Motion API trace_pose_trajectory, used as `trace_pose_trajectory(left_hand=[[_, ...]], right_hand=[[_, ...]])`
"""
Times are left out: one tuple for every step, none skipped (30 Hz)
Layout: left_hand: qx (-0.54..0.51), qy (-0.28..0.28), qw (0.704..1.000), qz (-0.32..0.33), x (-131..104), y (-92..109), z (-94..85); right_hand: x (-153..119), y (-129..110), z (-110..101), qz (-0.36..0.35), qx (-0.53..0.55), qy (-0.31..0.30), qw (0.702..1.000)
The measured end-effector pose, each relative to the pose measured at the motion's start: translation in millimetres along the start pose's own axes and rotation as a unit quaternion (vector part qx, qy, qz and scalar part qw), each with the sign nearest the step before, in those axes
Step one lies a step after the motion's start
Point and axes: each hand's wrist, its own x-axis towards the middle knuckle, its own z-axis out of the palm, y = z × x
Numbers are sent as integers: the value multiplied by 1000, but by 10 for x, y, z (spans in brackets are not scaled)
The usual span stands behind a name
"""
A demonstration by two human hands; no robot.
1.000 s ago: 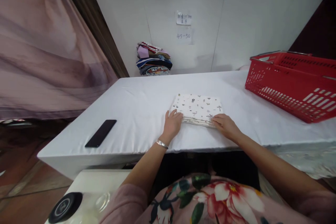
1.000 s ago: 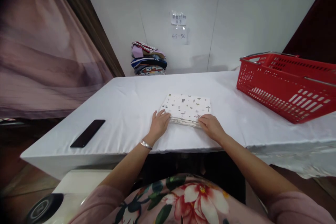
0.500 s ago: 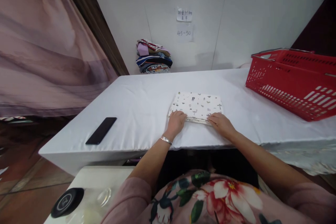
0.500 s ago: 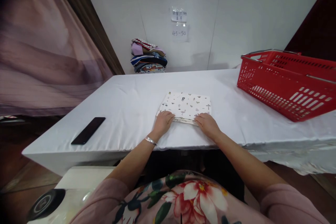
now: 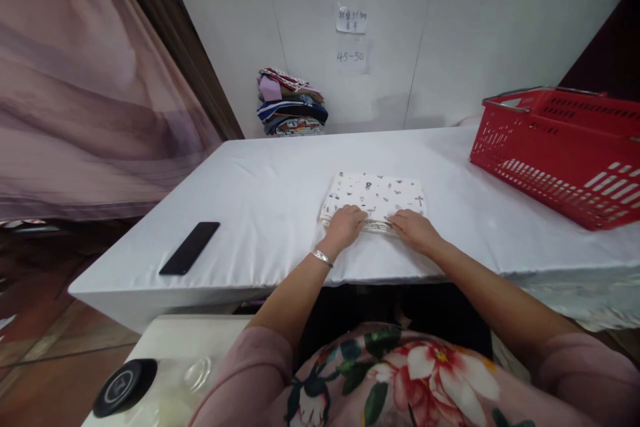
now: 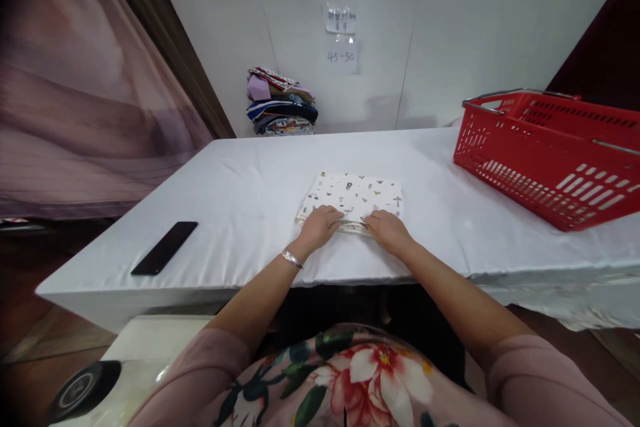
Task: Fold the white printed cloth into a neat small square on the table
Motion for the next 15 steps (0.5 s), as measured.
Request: trace_pose_trajectory(left_hand=[[2,-5,1000,6,12,-5,-7],[4,-11,1000,11,25,-9,-16],[9,-18,1000,16,38,-12,-26],[14,-26,999,21,51,-13,-35],[21,-34,999,25,64,-11,-43],[28,-40,998,28,75,-6,-49],[36,-46,998,31,84,0,-52],[45,-49,997,33,89,7,-54],[53,-49,997,34,91,16,-53],[61,-47,996,35,89,24,-51],[69,-44,996,35,83,32,-48],[76,-41,996,36,74,38,-45],[82,-38,995,37,64,43,-42],[87,-37,995,39,54,47,-38],[91,-38,994,42,45,49,-34]], right_hand=[[-1,1,-1,8,7,0,1000],[-3,4,-1,16,18,3,1000],[-7,7,-2,22,29,4,999],[-10,10,-4,29,39,4,999],[-12,10,-9,33,46,2,998],[-12,9,-16,34,49,-2,998],[-12,6,-24,33,48,-6,998],[-11,2,-32,31,46,-10,998],[-10,-3,-38,28,43,-13,999],[-10,-6,-42,25,40,-15,999],[-12,-9,-41,21,35,-16,999],[-14,-10,-37,15,30,-14,999],[-18,-10,-29,7,25,-11,1000],[-23,-10,-17,-2,19,-7,1000],[-28,-10,-5,-11,12,-4,1000]])
